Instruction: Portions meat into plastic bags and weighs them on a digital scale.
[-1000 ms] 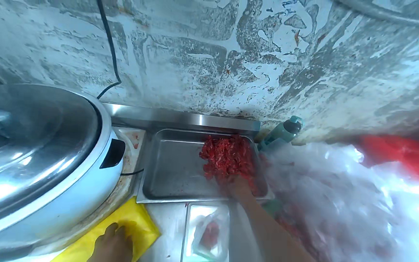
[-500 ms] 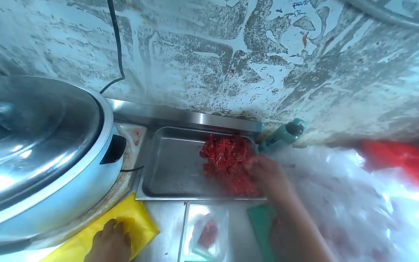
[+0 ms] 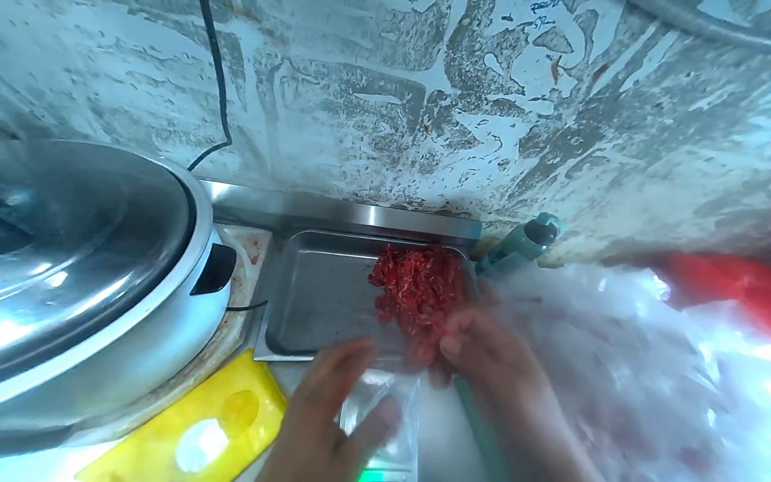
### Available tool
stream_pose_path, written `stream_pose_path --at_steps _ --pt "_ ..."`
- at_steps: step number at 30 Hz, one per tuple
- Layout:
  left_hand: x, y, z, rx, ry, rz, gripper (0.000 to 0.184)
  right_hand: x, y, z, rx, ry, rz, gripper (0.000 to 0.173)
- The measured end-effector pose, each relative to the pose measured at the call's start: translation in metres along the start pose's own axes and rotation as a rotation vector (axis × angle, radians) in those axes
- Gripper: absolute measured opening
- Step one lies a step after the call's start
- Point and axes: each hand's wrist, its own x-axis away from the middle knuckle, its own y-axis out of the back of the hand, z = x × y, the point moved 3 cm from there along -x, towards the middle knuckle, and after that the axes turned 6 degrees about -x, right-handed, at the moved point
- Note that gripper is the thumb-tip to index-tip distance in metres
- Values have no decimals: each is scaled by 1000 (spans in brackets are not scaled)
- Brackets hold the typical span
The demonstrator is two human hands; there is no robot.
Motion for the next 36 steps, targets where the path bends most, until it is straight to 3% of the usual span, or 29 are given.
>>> stream_pose_path --at_steps 2,4,9,13,18,23,29,36 --pt "-13 -11 -12 -17 -132 -54 29 7 -5 -3 -16 30 1 13" --pt "-17 -17 -11 -36 -189 -60 25 14 -5 -7 -80 52 -8 16" --pt "-4 -24 -4 -2 -116 96 24 30 -1 -24 -279 -42 -13 21" --pt "1 -18 -6 -14 -138 215 24 37 4 -27 -224 -72 -79 16" --pt "-1 8 4 -98 -70 214 24 39 8 -11 -147 29 -119 15" --pt "-5 45 35 -233 92 53 25 46 3 -1 236 58 42 15" --pt "-26 40 38 -273 191 -6 27 44 -11 -54 845 -91 330 22" --pt "-59 3 60 -270 299 65 23 50 -3 -59 1112 -93 302 27"
